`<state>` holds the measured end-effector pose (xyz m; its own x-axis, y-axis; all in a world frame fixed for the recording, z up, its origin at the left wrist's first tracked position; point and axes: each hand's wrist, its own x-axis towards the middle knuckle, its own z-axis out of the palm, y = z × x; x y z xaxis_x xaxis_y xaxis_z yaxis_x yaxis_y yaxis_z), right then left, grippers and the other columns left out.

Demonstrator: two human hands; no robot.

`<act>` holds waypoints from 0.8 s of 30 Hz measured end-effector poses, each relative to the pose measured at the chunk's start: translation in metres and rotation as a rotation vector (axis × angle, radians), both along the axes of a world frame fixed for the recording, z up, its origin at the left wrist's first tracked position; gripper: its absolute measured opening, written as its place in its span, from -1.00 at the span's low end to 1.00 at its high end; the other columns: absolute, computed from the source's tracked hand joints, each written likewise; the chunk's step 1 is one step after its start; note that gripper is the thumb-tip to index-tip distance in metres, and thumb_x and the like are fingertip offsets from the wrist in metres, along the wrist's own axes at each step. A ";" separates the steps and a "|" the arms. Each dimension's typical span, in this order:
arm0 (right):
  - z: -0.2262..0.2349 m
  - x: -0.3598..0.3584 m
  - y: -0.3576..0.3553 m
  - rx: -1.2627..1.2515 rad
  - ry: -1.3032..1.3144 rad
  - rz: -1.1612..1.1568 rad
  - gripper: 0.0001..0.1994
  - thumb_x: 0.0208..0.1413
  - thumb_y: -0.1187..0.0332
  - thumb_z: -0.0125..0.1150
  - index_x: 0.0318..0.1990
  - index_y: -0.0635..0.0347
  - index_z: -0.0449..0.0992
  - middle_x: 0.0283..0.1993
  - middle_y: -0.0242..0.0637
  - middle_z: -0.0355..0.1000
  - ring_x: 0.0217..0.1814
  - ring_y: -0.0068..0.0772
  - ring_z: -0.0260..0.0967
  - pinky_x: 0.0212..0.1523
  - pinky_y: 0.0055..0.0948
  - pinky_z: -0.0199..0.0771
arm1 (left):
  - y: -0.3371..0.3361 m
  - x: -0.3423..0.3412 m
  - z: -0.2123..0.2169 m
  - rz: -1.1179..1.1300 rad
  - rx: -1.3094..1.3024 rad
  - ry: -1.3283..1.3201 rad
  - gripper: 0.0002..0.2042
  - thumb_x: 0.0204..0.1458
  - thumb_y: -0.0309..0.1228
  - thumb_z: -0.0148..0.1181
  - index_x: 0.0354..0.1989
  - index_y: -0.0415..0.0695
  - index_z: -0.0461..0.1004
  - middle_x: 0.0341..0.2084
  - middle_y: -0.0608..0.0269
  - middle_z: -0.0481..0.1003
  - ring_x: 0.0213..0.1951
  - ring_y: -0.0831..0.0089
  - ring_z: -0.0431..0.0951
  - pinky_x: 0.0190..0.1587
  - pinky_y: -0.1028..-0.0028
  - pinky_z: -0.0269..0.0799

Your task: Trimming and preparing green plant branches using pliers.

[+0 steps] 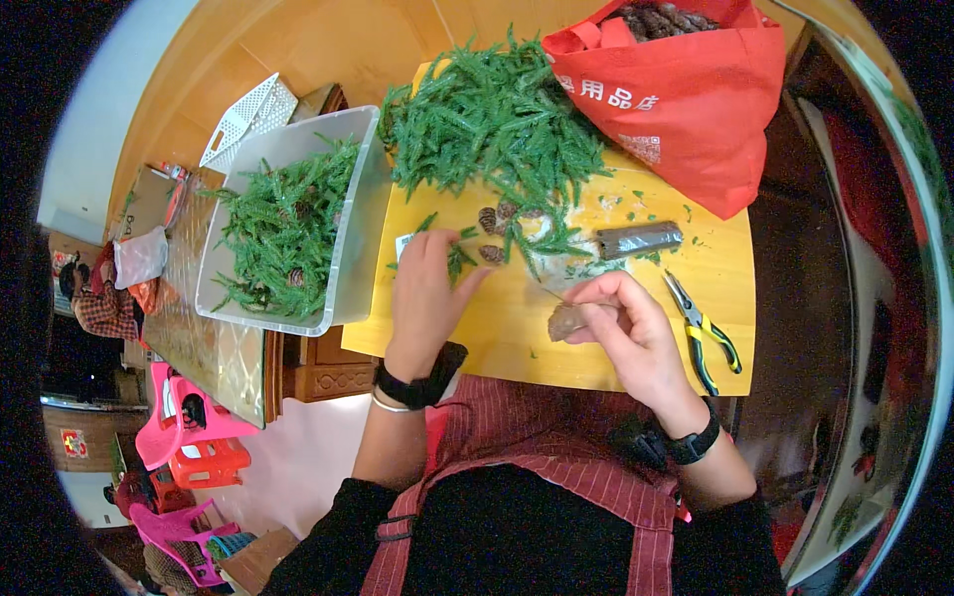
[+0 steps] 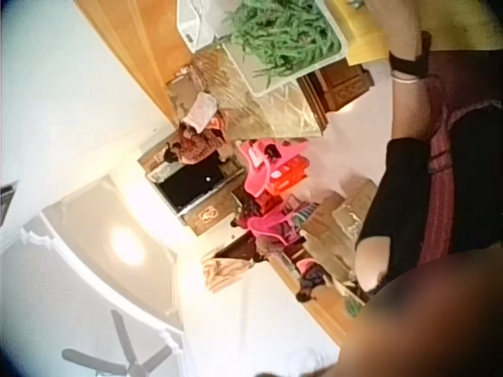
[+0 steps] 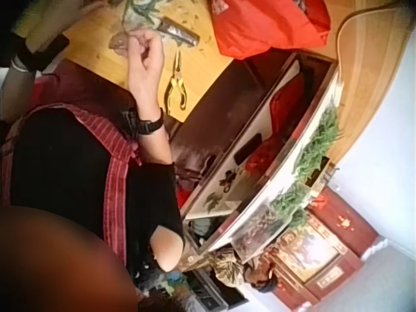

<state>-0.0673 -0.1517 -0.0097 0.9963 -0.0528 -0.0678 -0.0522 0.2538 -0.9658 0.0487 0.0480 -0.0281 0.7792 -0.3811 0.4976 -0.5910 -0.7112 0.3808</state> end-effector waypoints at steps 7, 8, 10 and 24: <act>-0.025 0.011 0.003 0.253 0.182 0.114 -0.79 0.21 0.38 -0.14 -0.03 0.19 0.22 -0.07 -0.26 0.30 -0.09 -0.40 0.36 -0.07 -0.44 0.39 | 0.002 0.012 -0.039 0.124 0.331 0.206 -0.60 -0.26 -0.44 0.28 -0.21 -0.20 0.28 -0.36 0.04 0.39 -0.24 0.10 0.39 -0.26 0.26 0.36; -0.036 0.014 0.005 0.199 0.185 0.085 -0.77 0.18 0.38 -0.09 -0.03 0.19 0.23 -0.08 -0.26 0.30 -0.11 -0.41 0.36 -0.09 -0.46 0.39 | 0.001 0.014 -0.041 0.151 0.315 0.186 -0.62 -0.25 -0.49 0.26 -0.21 -0.17 0.28 -0.37 0.04 0.40 -0.26 0.07 0.40 -0.26 0.23 0.35; -0.044 0.017 0.007 0.146 0.190 0.056 -0.76 0.16 0.38 -0.04 -0.03 0.18 0.24 -0.09 -0.26 0.30 -0.13 -0.42 0.37 -0.11 -0.48 0.39 | 0.001 0.016 -0.043 0.144 0.269 0.193 -0.63 -0.24 -0.51 0.24 -0.21 -0.17 0.28 -0.39 0.04 0.41 -0.28 0.08 0.41 -0.28 0.24 0.35; -0.046 0.090 0.088 -1.224 -0.443 0.275 -0.73 -0.11 0.47 0.07 -0.16 0.16 0.39 -0.20 -0.17 0.32 -0.08 -0.15 0.27 -0.08 -0.32 0.31 | 0.029 0.006 0.012 -0.022 -0.915 0.446 -0.63 -0.01 -0.64 -0.01 0.02 -0.26 0.18 -0.33 0.28 0.31 -0.37 0.59 0.36 -0.34 0.59 0.37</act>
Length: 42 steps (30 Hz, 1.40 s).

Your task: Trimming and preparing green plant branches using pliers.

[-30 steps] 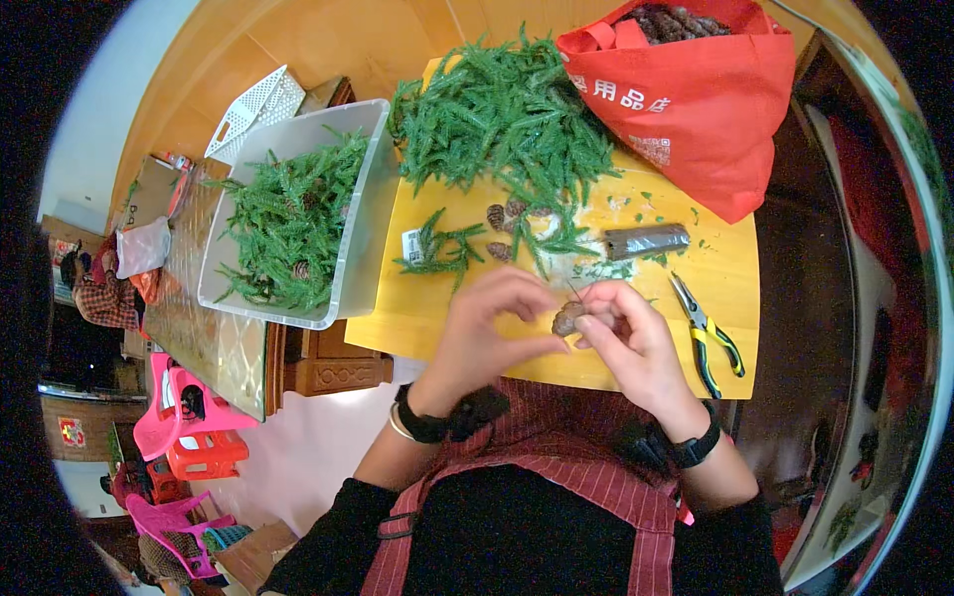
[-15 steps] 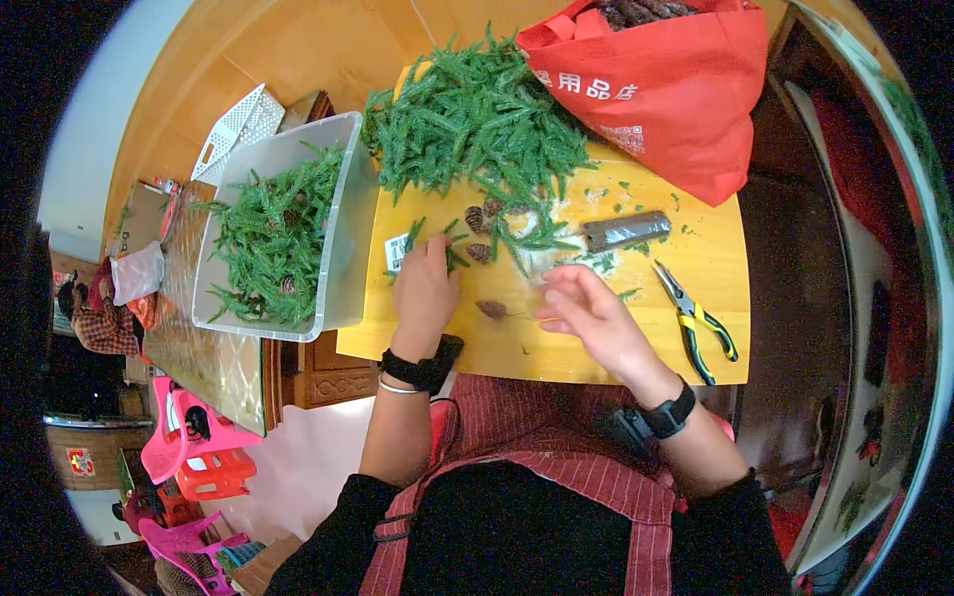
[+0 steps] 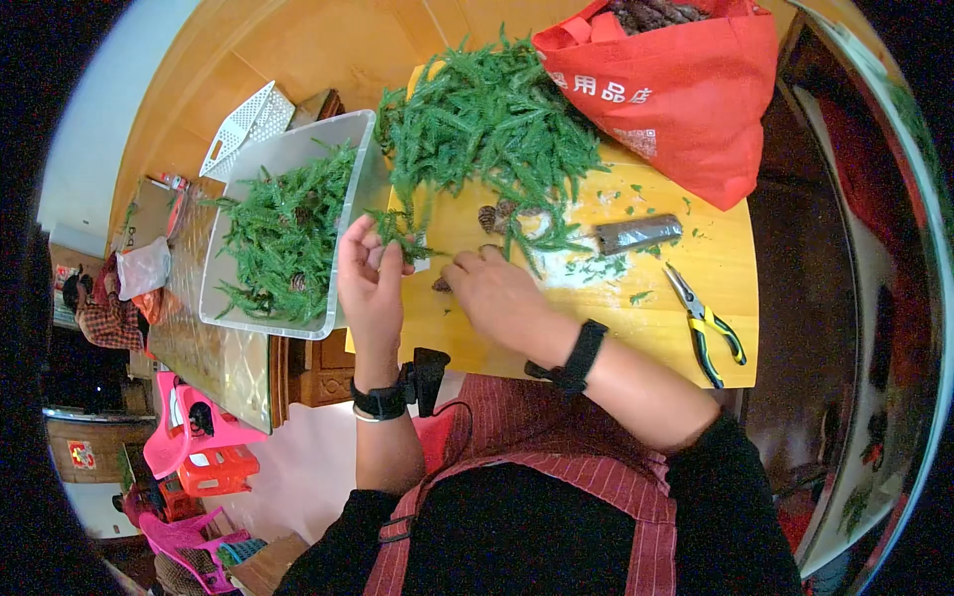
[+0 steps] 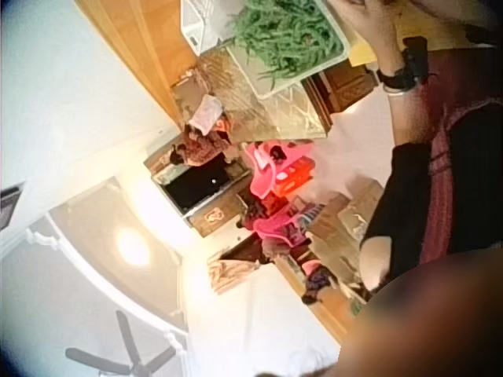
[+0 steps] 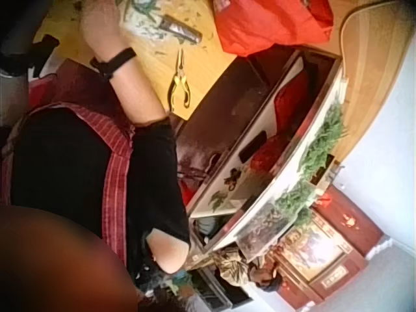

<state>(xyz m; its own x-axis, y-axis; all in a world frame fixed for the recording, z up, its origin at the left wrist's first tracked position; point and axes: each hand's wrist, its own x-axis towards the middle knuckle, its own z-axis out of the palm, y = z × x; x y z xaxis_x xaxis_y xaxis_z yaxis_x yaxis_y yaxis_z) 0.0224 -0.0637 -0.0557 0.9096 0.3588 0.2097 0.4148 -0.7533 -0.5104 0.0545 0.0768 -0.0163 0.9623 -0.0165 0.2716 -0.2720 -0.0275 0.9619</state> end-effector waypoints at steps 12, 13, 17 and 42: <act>-0.023 0.013 0.013 -0.318 0.033 -0.014 -0.73 -0.16 0.46 0.09 -0.20 0.14 0.45 -0.30 -0.19 0.39 -0.23 -0.20 0.36 -0.25 -0.29 0.38 | 0.005 -0.016 0.034 -0.116 -0.282 0.160 -0.66 -0.01 -0.61 0.06 -0.04 -0.21 0.20 -0.11 0.22 0.34 -0.26 0.64 0.39 -0.40 0.68 0.34; -0.026 0.009 0.004 -0.273 0.030 -0.034 -0.75 -0.15 0.45 0.10 -0.22 0.17 0.45 -0.29 -0.18 0.38 -0.21 -0.21 0.36 -0.28 -0.28 0.39 | 0.002 -0.016 0.033 -0.121 -0.284 0.170 -0.68 0.00 -0.60 0.07 -0.05 -0.20 0.22 -0.12 0.24 0.35 -0.28 0.64 0.40 -0.41 0.69 0.33; 0.020 -0.020 -0.038 0.003 -0.084 -0.011 -0.79 -0.13 0.49 0.13 -0.26 0.23 0.41 -0.30 -0.15 0.34 -0.22 -0.24 0.34 -0.29 -0.41 0.40 | -0.002 -0.021 0.035 -0.115 -0.293 0.221 -0.72 0.04 -0.55 0.01 -0.04 -0.15 0.26 -0.31 0.36 0.39 -0.36 0.67 0.38 -0.45 0.68 0.26; 0.083 -0.092 -0.106 1.193 -0.064 -0.232 -0.70 -0.10 0.52 0.17 -0.17 0.28 0.28 -0.17 -0.29 0.24 -0.11 -0.42 0.29 -0.04 -0.43 0.28 | -0.063 -0.041 0.035 -0.641 -0.608 0.439 -0.79 0.14 -0.47 -0.14 -0.04 -0.13 0.24 -0.21 0.11 0.39 -0.08 0.22 0.40 -0.06 0.23 0.39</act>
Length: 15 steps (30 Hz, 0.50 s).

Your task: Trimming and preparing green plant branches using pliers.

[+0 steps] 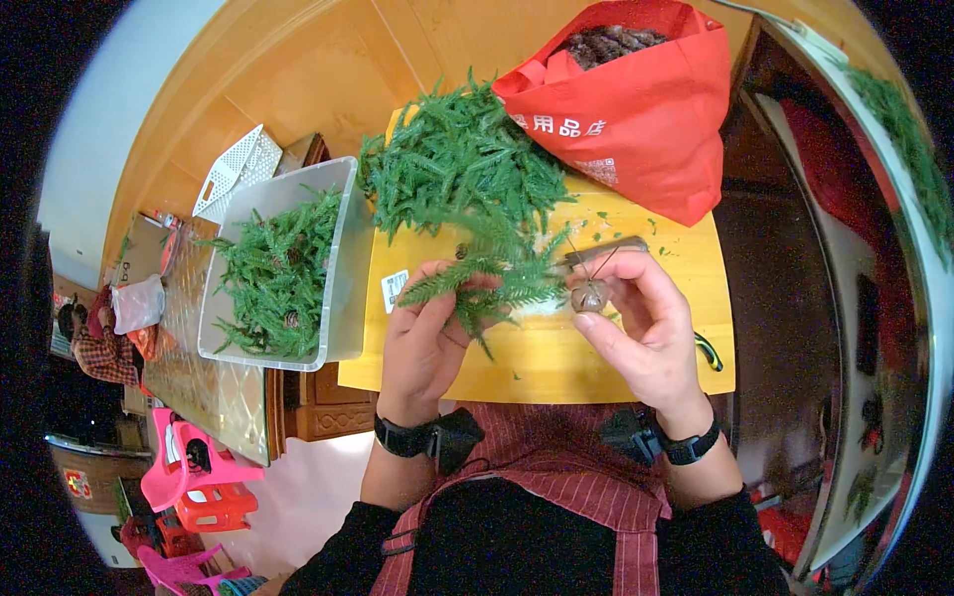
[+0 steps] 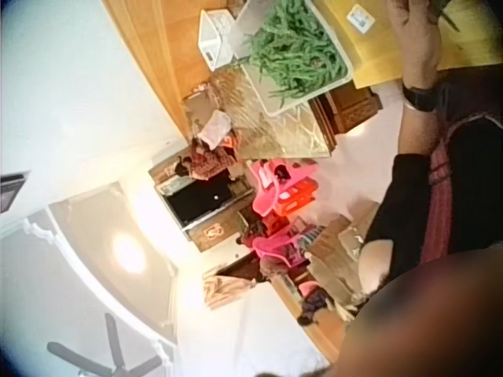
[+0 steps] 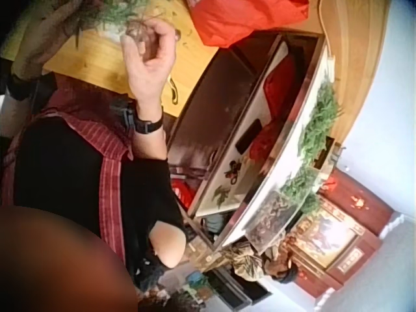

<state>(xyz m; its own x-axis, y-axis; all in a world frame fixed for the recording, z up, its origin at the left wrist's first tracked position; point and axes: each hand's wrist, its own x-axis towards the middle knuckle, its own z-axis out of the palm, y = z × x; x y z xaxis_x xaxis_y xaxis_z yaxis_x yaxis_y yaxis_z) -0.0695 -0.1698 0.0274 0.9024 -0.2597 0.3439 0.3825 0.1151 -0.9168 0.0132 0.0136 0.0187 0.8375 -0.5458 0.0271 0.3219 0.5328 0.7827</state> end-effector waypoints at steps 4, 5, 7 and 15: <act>-0.002 -0.005 0.000 0.065 0.031 -0.001 -0.68 -0.11 0.50 0.20 -0.17 0.26 0.29 -0.21 -0.31 0.26 -0.12 -0.43 0.29 -0.03 -0.43 0.27 | 0.002 0.001 -0.016 0.027 -0.058 0.005 -0.79 0.12 -0.48 -0.09 -0.06 -0.14 0.27 -0.20 0.12 0.42 -0.09 0.24 0.41 -0.01 0.21 0.33; -0.003 -0.007 -0.001 0.060 0.034 -0.003 -0.68 -0.11 0.50 0.20 -0.17 0.26 0.29 -0.21 -0.31 0.26 -0.12 -0.43 0.29 -0.03 -0.43 0.27 | 0.002 0.001 -0.020 0.030 -0.073 0.023 -0.80 0.11 -0.47 -0.06 -0.09 -0.13 0.31 -0.22 0.16 0.43 -0.10 0.28 0.41 -0.01 0.22 0.32; -0.005 -0.008 -0.002 0.103 0.053 0.019 -0.68 -0.11 0.51 0.19 -0.16 0.27 0.28 -0.23 -0.32 0.27 -0.15 -0.45 0.29 -0.06 -0.46 0.27 | 0.001 0.001 -0.021 0.032 -0.089 0.044 -0.81 0.10 -0.46 -0.03 -0.11 -0.12 0.34 -0.25 0.21 0.44 -0.11 0.32 0.42 -0.01 0.23 0.31; -0.014 -0.009 -0.009 0.120 0.059 -0.148 -0.69 -0.08 0.53 0.13 -0.13 0.28 0.27 -0.23 -0.31 0.28 -0.19 -0.48 0.27 -0.07 -0.47 0.27 | -0.007 0.002 -0.015 0.000 -0.074 0.332 -0.82 0.12 -0.35 -0.03 -0.17 -0.12 0.40 -0.26 0.34 0.45 -0.26 0.51 0.46 -0.24 0.46 0.42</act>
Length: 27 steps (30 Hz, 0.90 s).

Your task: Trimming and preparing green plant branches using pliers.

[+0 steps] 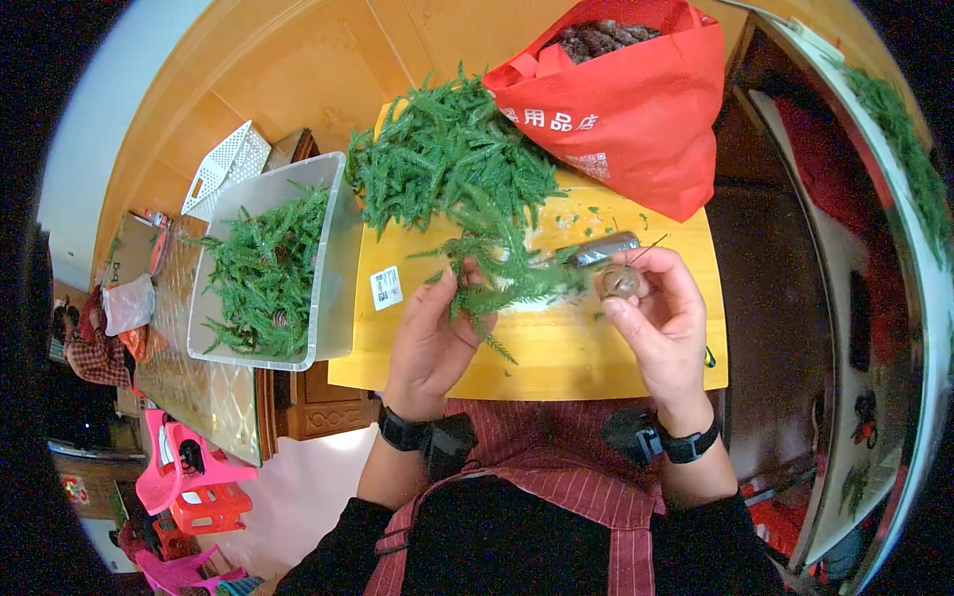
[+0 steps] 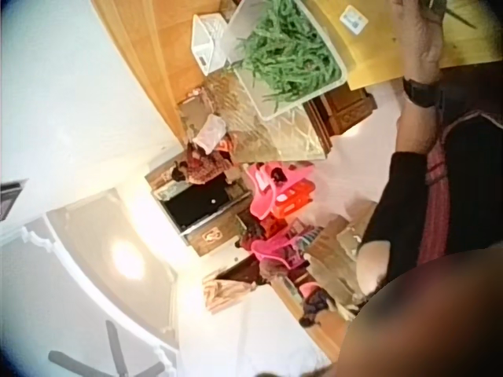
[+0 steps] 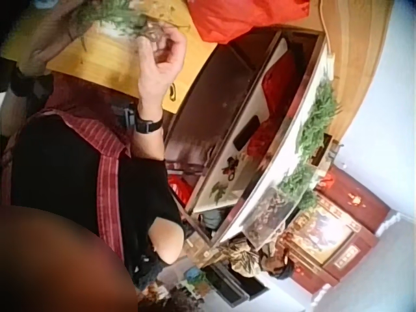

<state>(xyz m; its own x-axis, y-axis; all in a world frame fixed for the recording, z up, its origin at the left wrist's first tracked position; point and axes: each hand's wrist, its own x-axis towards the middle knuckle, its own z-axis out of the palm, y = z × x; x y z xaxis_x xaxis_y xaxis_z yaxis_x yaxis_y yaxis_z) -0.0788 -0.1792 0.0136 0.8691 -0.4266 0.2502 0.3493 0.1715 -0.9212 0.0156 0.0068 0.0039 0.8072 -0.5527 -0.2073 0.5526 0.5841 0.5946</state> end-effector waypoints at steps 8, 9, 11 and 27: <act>-0.002 -0.004 0.000 -0.285 -0.050 0.147 -0.70 -0.16 0.55 0.14 -0.20 0.27 0.30 -0.16 -0.21 0.26 -0.13 -0.41 0.26 -0.10 -0.45 0.29 | 0.003 0.004 -0.013 -0.055 -0.089 0.022 -0.84 0.13 -0.33 -0.04 -0.21 -0.12 0.37 -0.25 0.32 0.44 -0.26 0.53 0.46 -0.29 0.51 0.47; 0.000 -0.003 0.002 -0.356 -0.048 0.233 -0.71 -0.19 0.57 0.14 -0.22 0.26 0.31 -0.16 -0.19 0.26 -0.11 -0.38 0.26 -0.10 -0.44 0.29 | 0.005 0.004 -0.016 -0.082 -0.101 0.003 -0.80 0.14 -0.30 -0.07 -0.20 -0.13 0.39 -0.25 0.32 0.44 -0.22 0.53 0.44 -0.28 0.49 0.45; 0.003 0.000 0.003 -0.523 -0.070 0.250 -0.72 -0.23 0.60 0.14 -0.26 0.25 0.34 -0.09 -0.13 0.27 -0.10 -0.33 0.32 -0.10 -0.41 0.31 | 0.003 0.002 -0.013 -0.086 -0.083 0.005 -0.80 0.14 -0.30 -0.07 -0.21 -0.14 0.39 -0.24 0.30 0.44 -0.22 0.51 0.44 -0.27 0.50 0.46; -0.015 0.006 0.007 -0.259 0.011 0.429 -0.72 -0.19 0.49 0.19 -0.26 0.20 0.29 0.10 -0.12 0.15 0.07 -0.25 0.23 0.06 -0.26 0.25 | -0.001 -0.011 0.001 -0.117 0.321 -0.486 -0.73 -0.08 -0.58 0.17 -0.16 -0.22 0.36 -0.18 0.31 0.40 -0.14 0.54 0.39 -0.05 0.48 0.35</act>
<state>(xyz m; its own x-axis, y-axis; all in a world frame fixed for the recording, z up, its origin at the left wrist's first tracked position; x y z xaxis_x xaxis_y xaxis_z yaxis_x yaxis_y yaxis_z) -0.0732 -0.1721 -0.0016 0.9559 0.0442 0.2903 0.2873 0.0630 -0.9558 0.0045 0.0055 0.0048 0.7891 -0.6143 -0.0007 0.2227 0.2850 0.9323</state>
